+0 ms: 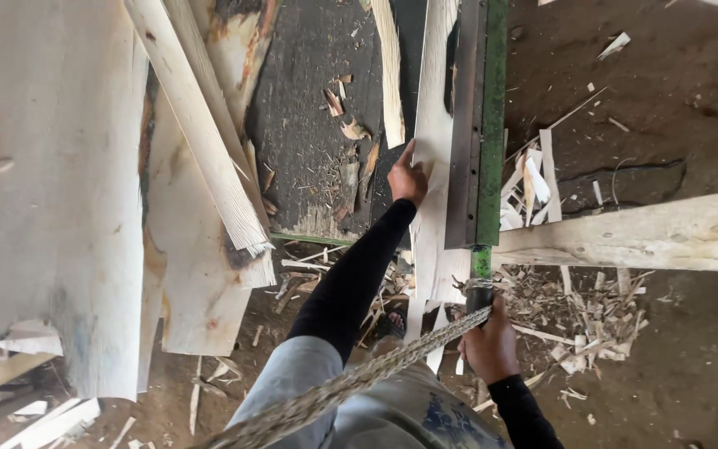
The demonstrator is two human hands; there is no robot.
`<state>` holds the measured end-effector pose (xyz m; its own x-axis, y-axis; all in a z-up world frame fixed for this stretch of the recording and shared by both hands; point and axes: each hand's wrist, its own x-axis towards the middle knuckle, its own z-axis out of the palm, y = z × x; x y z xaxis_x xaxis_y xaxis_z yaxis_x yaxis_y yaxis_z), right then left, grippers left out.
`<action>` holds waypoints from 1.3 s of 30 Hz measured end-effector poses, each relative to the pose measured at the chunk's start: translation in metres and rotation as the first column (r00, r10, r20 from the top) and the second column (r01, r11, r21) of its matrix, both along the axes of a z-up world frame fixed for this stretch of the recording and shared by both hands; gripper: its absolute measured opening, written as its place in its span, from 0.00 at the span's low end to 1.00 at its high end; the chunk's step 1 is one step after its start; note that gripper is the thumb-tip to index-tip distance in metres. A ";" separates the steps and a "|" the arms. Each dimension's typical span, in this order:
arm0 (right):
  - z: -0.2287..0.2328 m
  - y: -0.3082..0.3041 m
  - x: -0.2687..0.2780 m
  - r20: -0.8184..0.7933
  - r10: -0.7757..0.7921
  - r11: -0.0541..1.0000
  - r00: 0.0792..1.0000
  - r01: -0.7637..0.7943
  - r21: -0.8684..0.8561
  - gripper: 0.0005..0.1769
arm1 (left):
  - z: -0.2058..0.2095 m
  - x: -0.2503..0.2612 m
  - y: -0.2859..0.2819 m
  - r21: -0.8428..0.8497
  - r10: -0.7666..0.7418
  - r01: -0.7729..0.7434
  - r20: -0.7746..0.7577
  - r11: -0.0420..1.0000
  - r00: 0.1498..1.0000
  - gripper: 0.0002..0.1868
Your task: Peeling thin layers of wood and organizing wood strips in a workshop.
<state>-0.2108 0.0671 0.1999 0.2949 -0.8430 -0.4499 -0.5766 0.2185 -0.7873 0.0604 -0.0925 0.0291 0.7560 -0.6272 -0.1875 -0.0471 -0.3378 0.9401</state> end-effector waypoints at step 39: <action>0.025 0.003 -0.021 -0.289 0.136 0.953 0.948 -0.205 -0.224 0.22 | 0.014 0.046 -0.037 0.572 -0.611 0.385 0.274 0.724 0.743 0.46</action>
<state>-0.2318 0.0701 0.2246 0.3425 -0.8851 -0.3152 -0.7837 -0.0841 -0.6154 0.1066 -0.1292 0.0433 0.4231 -0.8560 -0.2969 -0.6801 -0.5166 0.5202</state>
